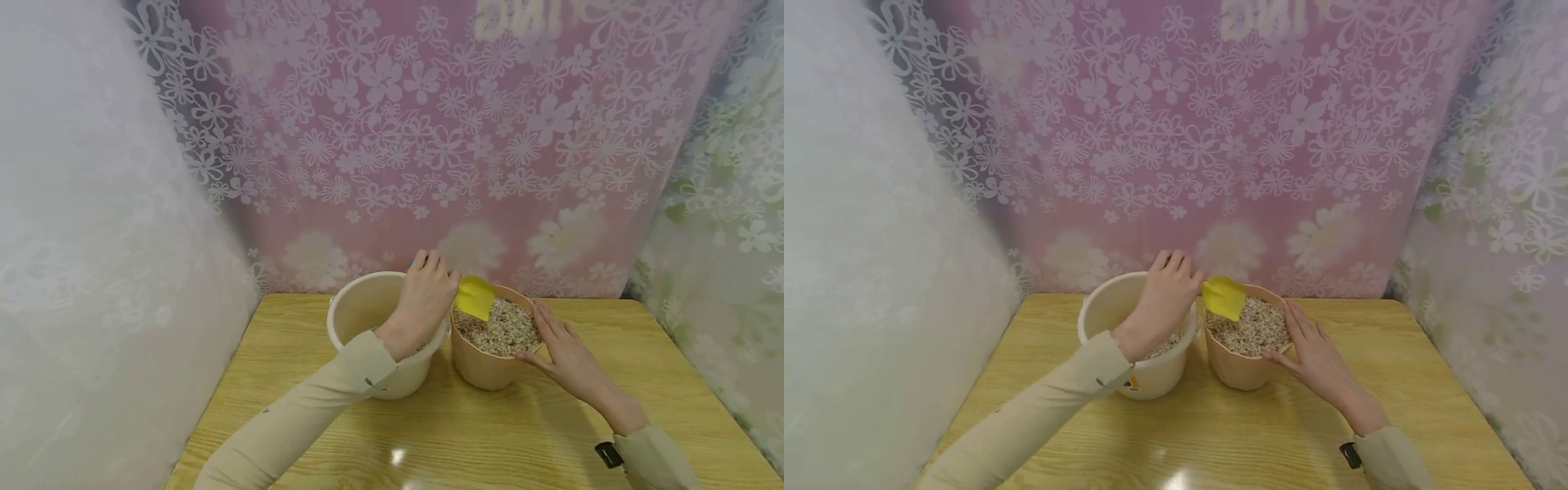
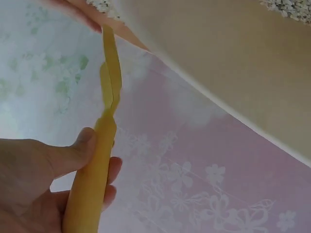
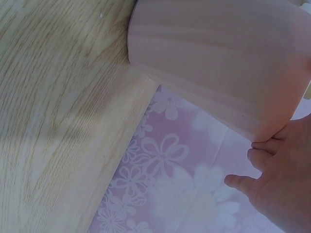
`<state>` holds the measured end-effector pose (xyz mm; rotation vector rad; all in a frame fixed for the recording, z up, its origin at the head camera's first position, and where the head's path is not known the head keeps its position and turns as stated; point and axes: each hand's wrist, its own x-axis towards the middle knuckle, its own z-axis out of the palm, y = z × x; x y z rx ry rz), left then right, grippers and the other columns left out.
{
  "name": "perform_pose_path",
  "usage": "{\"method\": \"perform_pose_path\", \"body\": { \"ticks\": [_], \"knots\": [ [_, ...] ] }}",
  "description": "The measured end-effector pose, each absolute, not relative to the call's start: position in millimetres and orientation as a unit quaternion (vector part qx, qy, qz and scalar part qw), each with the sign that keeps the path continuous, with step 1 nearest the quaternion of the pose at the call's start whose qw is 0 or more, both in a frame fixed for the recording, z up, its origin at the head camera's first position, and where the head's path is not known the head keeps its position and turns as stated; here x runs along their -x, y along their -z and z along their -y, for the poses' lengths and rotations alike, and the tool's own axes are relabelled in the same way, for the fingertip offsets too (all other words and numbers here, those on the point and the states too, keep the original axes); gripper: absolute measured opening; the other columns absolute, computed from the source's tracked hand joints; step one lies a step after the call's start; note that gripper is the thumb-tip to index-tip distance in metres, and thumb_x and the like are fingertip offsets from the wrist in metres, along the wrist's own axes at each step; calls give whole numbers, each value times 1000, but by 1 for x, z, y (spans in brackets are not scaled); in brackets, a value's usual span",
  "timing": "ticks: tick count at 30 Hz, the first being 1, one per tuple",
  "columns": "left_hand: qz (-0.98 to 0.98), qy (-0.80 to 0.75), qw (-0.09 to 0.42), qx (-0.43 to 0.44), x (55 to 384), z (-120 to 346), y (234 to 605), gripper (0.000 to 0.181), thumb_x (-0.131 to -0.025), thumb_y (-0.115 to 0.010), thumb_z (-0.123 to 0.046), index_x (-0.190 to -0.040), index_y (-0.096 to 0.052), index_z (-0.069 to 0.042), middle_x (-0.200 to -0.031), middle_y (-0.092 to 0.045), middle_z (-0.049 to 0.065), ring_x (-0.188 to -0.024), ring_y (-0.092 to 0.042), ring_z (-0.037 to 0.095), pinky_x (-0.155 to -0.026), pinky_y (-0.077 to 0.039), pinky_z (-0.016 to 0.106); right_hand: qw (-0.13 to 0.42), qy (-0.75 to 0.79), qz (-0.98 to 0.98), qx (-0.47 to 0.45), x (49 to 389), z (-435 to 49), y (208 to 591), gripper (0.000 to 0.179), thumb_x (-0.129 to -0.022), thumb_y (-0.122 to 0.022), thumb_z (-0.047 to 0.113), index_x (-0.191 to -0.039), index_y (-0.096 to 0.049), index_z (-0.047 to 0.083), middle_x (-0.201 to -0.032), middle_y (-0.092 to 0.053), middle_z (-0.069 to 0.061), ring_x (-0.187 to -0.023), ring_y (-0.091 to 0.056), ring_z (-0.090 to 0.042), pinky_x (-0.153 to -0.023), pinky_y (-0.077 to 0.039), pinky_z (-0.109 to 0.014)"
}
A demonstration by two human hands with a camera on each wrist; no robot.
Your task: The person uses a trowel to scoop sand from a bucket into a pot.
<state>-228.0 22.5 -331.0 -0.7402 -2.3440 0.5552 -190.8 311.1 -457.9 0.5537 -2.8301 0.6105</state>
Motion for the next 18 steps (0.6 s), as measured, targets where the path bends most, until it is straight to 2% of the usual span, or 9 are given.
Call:
{"method": "perform_pose_path", "body": {
  "ticks": [4,10,15,18],
  "knots": [
    [914,-181,262,251,232,-11,332,9,-104,-59,-21,-106,-68,-23,-107,-68,1,-105,-55,20,-98,-38,37,95,-205,956,-186,190,-311,457,100,-96,-67,46,-162,-6,2,-167,-8,-24,-149,-19,-47,-115,-14,-68],
    [951,-95,193,220,236,17,342,22,-99,-65,-32,-118,-69,-22,-110,-70,3,-108,-58,23,-99,-38,41,96,-204,956,-187,190,-311,456,100,-96,-67,45,-162,-6,2,-168,-6,-22,-149,-20,-48,-115,-13,-67],
    [959,-13,203,199,237,44,351,25,-102,-59,-38,-109,-73,-18,-98,-73,4,-96,-63,24,-92,-43,41,100,-192,958,-191,189,-311,455,99,-96,-66,45,-162,-6,1,-168,-5,-21,-150,-19,-46,-116,-12,-67],
    [958,5,215,190,234,59,356,26,-101,-61,-37,-105,-74,-16,-93,-73,6,-88,-63,24,-84,-44,40,108,-173,960,-191,188,-311,456,97,-97,-64,46,-162,-6,2,-169,-6,-19,-150,-19,-45,-116,-11,-67]
  ]
}}
